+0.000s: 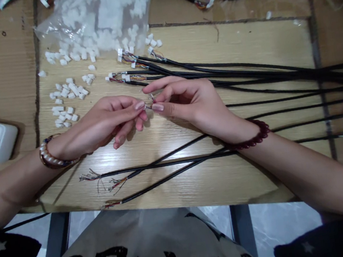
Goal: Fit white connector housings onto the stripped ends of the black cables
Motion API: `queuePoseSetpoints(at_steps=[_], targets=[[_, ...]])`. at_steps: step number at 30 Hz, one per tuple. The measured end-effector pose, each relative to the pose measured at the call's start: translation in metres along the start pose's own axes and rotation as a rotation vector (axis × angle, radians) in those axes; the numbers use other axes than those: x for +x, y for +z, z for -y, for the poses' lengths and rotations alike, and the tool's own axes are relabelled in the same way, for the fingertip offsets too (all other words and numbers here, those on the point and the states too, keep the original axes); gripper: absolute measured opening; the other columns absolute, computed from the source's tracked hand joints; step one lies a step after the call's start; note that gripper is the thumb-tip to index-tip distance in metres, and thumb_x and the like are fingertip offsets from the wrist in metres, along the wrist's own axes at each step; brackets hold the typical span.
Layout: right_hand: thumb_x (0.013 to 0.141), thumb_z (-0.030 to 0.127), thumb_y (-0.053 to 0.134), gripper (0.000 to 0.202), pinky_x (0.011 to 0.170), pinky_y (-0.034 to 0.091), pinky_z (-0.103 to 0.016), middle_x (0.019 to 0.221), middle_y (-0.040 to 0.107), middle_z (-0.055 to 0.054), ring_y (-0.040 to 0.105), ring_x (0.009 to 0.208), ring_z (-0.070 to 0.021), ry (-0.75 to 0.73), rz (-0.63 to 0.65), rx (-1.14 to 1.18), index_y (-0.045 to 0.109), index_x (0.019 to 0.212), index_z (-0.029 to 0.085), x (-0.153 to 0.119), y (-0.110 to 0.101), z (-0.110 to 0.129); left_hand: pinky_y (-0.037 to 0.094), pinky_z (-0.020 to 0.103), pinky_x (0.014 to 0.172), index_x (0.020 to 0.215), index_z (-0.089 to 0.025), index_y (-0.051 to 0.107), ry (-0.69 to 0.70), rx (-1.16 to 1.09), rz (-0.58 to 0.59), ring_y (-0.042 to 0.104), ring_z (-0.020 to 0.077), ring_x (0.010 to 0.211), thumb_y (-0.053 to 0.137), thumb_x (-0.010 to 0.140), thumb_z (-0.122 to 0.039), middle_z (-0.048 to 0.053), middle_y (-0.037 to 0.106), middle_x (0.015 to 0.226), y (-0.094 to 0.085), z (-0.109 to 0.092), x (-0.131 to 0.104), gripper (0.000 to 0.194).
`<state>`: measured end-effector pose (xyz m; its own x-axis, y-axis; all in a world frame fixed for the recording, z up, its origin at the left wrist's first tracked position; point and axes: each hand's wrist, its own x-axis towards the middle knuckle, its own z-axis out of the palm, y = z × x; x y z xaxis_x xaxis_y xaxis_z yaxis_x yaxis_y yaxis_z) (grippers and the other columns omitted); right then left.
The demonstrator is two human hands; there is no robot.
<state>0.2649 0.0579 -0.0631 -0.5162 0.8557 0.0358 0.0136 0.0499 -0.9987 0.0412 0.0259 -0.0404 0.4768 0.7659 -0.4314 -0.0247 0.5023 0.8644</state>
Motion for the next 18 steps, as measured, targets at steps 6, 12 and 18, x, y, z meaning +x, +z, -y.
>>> queuePoseSetpoints(at_steps=[6,12,18], targets=[[0.083,0.035,0.087,0.017,0.096,0.058,-0.033,0.125,0.076,-0.007,0.072,0.107,-0.0195,-0.004,0.01,0.025,0.08,0.081,0.02,0.0005,0.0009,0.0008,0.041,0.012,0.033,0.08,-0.013,0.072,0.037,-0.047,0.016,0.044,0.005,0.032,0.07,0.099,-0.033,-0.005,0.049,0.046,-0.0006,0.0004,0.002,0.028],[0.084,0.034,0.087,0.017,0.096,0.057,-0.033,0.126,0.074,-0.006,0.071,0.108,-0.0198,0.017,0.031,0.062,0.078,0.079,0.02,0.0008,-0.0005,0.0015,0.047,0.014,0.035,0.085,-0.012,0.074,0.056,-0.102,0.044,0.047,0.0033,0.038,0.074,0.096,-0.036,0.0,0.068,0.073,-0.0008,-0.0005,0.0009,0.027],[0.083,0.034,0.087,0.017,0.1,0.056,-0.036,0.126,0.074,-0.005,0.069,0.108,-0.0205,-0.021,0.065,-0.006,0.077,0.078,0.021,0.0002,-0.0021,0.0001,0.047,0.014,0.036,0.075,-0.011,0.075,-0.019,-0.034,0.008,0.042,0.0033,0.034,0.074,0.096,-0.039,0.0,0.063,0.058,-0.0007,-0.0012,-0.0006,0.035]])
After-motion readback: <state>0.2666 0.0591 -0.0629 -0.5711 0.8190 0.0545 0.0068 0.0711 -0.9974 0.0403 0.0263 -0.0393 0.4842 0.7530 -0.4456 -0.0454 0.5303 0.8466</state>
